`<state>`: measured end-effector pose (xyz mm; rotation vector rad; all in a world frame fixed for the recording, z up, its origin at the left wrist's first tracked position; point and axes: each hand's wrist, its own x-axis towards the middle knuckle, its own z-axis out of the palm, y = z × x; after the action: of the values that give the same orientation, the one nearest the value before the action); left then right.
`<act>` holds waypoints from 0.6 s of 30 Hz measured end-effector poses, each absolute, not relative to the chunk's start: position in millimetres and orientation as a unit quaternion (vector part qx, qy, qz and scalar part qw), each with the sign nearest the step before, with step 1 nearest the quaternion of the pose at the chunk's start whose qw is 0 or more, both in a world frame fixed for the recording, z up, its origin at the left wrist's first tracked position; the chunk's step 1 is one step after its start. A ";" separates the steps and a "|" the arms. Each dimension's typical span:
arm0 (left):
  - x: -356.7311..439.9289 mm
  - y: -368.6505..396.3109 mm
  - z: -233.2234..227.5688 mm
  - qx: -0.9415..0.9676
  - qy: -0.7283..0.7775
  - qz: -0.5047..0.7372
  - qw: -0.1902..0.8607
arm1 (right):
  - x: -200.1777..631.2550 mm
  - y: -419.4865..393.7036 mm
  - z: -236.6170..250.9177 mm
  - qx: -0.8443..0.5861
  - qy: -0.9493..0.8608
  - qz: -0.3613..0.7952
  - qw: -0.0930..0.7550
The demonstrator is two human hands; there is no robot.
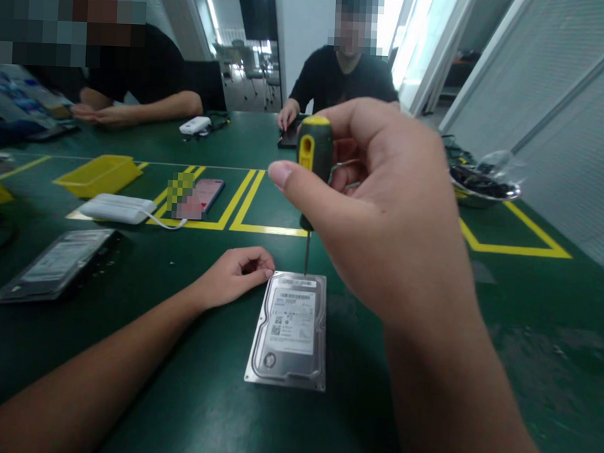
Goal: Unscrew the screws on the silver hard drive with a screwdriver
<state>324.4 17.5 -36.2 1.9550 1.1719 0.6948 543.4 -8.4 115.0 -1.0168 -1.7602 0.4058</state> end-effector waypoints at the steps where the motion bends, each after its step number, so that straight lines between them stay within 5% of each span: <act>1: 324.4 17.6 -35.8 0.762 0.456 0.271 0.370 | 542.9 -7.8 114.3 -0.429 -0.733 0.165 0.501; 18: 324.5 17.0 -34.6 0.763 0.457 0.274 0.367 | 539.4 -1.8 105.4 -0.410 -0.766 0.168 0.467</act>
<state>324.5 17.0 -34.6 1.9596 1.1739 0.7050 539.4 -1.8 105.4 -1.0051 -1.8787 0.4116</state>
